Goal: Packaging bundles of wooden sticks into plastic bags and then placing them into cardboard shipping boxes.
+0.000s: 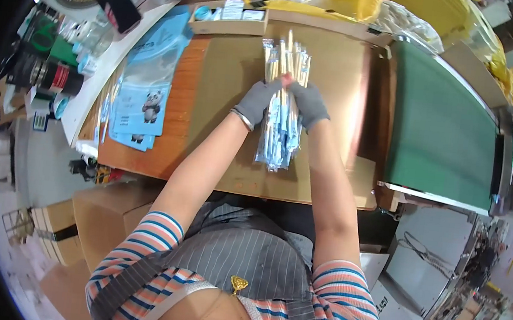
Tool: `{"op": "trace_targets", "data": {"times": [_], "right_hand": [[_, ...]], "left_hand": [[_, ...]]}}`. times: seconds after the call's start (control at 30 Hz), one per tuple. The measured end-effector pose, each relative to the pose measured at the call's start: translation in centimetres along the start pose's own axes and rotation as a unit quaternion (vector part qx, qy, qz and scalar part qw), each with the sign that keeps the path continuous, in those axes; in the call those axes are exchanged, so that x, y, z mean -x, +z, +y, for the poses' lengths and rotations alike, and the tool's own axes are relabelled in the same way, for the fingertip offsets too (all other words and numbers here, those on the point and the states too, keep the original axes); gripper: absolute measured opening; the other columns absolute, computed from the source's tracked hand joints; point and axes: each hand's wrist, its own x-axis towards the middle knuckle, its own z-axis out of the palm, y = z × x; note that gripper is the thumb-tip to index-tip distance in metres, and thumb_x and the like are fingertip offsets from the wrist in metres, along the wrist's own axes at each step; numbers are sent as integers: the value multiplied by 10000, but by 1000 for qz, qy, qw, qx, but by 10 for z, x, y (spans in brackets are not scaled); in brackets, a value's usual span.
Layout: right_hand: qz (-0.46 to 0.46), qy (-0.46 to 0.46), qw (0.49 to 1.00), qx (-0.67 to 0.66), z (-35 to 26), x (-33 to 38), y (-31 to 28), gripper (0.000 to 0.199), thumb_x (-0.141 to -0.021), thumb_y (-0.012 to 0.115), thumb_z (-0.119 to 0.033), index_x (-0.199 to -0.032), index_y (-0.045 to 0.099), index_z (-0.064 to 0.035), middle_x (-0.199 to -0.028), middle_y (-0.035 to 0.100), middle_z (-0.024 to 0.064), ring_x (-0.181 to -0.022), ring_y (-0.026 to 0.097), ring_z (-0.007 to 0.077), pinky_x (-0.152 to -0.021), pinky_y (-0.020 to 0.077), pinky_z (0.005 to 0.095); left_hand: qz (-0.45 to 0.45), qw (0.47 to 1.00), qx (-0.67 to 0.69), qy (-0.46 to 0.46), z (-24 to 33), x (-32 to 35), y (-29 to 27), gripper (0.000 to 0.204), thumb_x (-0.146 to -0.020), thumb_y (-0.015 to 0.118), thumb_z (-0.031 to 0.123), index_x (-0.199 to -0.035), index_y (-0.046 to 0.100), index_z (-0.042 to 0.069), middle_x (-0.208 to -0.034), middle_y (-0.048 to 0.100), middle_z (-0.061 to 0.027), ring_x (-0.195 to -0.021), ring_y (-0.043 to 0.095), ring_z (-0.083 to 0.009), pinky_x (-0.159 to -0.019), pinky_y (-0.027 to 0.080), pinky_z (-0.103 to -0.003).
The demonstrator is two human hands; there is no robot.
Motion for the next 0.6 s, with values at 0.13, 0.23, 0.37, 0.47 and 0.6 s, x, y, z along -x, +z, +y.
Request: {"op": "trace_targets", "data": {"times": [0.13,0.23,0.37,0.47,0.6], "right_hand": [[-50,-36,985,-161,-21,34,55,386,-800,648,-157,-1109,541,49,-905,635,122,-704,626,187,-630,522,309],[-50,-303,949,-71,-51,86,87,557,-746,704,-146,-1219,460,18,-1027,610,125,-889,609,201,-781,499,301],[-170,-217,960,42,-58,107,73,844,-676,777,-134,-1361,301,-10,-1196,523,137,-1063,538,219,-894,452,339],[-176,-318,931,39,-40,107,81,1009,-635,817,-143,-1421,194,-32,-1255,474,139,-1111,504,225,-913,439,344],[-119,-173,973,96,-58,151,116,906,-658,791,-127,-1388,265,-25,-1256,468,135,-1128,487,219,-922,427,333]], "left_hand": [[-35,981,-63,181,41,42,-9,410,-743,746,286,-1033,602,35,-866,639,-51,-780,607,-131,-685,494,-254],[-47,941,-123,312,61,72,-22,710,-648,807,243,-1239,476,29,-1074,594,-62,-965,571,-156,-841,461,-273],[-164,913,-197,318,73,91,-37,1110,-562,864,220,-1426,191,37,-1279,462,-113,-1163,463,-213,-970,379,-302],[-187,968,50,157,45,91,-45,1062,-573,856,241,-1409,231,49,-1283,470,-101,-1128,486,-184,-966,402,-300],[-185,939,-205,205,51,119,-50,707,-603,830,171,-1198,473,36,-1130,569,-71,-1030,538,-155,-905,446,-299]]}}
